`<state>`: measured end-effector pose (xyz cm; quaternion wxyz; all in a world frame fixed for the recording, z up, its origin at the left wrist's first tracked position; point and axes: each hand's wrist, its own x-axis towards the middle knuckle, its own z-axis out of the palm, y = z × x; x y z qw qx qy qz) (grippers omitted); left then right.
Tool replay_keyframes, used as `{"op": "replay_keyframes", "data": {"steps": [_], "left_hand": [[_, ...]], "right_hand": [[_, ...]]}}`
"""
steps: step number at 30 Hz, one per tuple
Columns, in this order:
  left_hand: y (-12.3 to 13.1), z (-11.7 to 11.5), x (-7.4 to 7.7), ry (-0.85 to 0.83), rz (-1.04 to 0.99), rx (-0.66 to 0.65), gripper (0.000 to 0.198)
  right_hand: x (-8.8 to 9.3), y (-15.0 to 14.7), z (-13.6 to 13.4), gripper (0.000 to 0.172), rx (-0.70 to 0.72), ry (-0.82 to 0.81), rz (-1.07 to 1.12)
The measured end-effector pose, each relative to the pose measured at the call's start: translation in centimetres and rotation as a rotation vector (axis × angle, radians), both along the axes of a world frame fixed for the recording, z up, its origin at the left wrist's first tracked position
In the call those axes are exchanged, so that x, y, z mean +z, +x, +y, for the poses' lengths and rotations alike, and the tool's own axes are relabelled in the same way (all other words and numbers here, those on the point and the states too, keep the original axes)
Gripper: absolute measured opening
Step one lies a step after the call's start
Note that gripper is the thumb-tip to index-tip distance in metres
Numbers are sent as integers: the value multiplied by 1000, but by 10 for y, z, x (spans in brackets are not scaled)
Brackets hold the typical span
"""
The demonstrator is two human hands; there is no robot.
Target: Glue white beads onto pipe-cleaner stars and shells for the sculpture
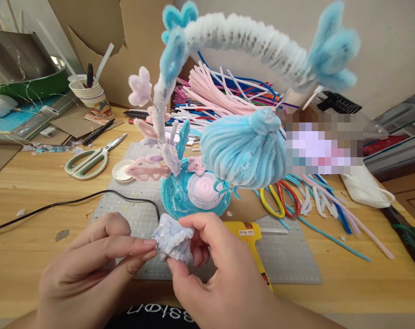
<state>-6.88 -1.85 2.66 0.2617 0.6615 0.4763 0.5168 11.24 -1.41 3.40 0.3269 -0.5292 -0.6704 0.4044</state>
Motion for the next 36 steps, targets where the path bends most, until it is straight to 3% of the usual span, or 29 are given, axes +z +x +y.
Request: {"op": "replay_keyframes", "data": {"steps": [5,36], "left_hand": [[-2,4,-1,100,74,-51,19],[-1,3,-3,92,103,-83,16]], "right_hand": [[-1,0,-1,36,-9,32,8],[3,-1,0,41,12,67,102]]}}
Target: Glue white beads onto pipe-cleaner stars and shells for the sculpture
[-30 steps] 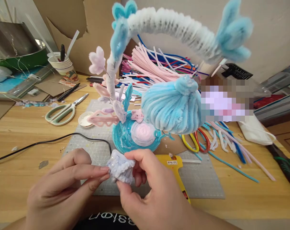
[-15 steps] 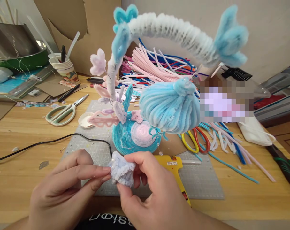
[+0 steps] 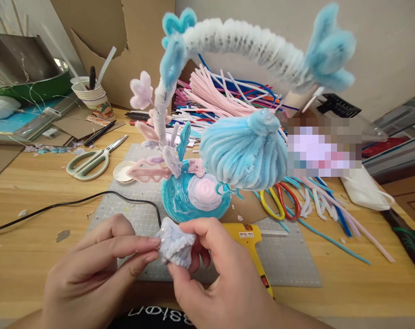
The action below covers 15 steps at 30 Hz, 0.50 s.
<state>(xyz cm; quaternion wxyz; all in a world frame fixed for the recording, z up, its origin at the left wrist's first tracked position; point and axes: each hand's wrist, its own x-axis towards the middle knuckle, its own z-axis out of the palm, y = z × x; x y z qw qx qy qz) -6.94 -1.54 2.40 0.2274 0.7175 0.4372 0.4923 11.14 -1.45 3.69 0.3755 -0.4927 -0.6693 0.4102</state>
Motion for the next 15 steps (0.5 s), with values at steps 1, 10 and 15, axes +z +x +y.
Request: {"op": "replay_keyframes", "data": {"steps": [1,10,15], "left_hand": [[-1,0,0,5,1,1,17],[1,0,5,15,-13,42,17],[1,1,4,-2,-1,38,18]], "right_hand": [[0,-1,0,42,-5,2,7],[3,-4,2,40,-40,-6,52],[3,-3,1,37,-31,5,35]]}}
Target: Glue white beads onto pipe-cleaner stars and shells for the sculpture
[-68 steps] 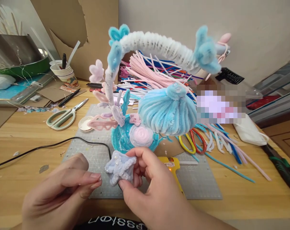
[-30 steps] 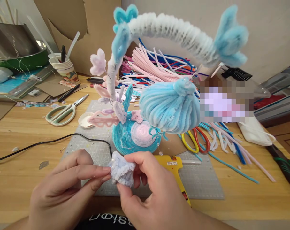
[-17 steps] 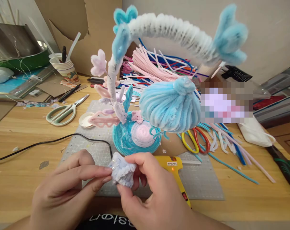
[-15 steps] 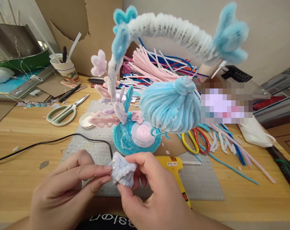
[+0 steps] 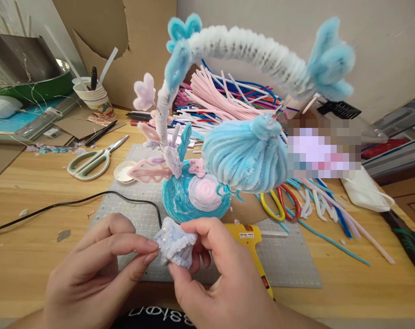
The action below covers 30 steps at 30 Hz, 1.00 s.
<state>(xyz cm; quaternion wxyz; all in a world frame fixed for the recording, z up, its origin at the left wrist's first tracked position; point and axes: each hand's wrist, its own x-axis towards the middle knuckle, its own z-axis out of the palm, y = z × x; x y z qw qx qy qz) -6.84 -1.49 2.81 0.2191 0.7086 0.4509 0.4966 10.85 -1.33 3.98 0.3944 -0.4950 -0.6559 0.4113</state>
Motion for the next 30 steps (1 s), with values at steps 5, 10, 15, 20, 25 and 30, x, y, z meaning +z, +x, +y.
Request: {"op": "replay_keyframes", "data": {"steps": [5,10,15,20,25,30], "left_hand": [[-1,1,1,12,19,-5,19],[1,1,3,13,20,-4,19],[1,0,2,-10,5,-19,18],[-3,-3,0,36,-63,45,26],[-1,-4,0,14,-110,34,27],[1,-3,2,-4,-54,9,18]], "right_hand": [[-2,2,-1,39,26,7,-7],[-3,3,-1,43,49,12,-21],[0,2,-1,38,23,-78,24],[1,4,4,30,56,-480,293],[-1,4,7,30,110,-656,500],[3,0,4,33,60,-579,426]]}}
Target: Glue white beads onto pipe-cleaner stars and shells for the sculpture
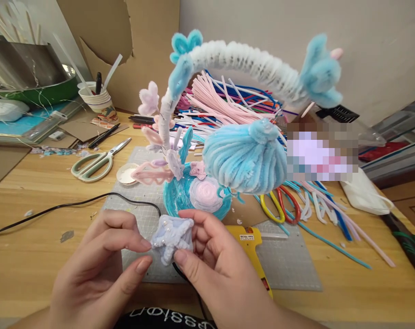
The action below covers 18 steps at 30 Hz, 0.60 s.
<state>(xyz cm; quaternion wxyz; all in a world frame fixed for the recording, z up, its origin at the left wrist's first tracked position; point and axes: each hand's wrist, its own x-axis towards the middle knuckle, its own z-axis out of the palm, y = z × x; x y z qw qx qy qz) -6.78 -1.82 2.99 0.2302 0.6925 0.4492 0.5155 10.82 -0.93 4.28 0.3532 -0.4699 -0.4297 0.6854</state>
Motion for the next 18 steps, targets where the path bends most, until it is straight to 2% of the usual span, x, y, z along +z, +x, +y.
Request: {"op": "replay_keyframes", "data": {"steps": [4,10,18], "left_hand": [[1,2,-1,-19,32,-3,17],[2,4,-2,-49,49,0,16],[3,2,-3,-69,62,-3,14]], "right_hand": [[4,-1,-2,38,-35,97,-109],[3,3,-4,41,17,275,-258],[0,6,-8,44,43,389,-292]]}}
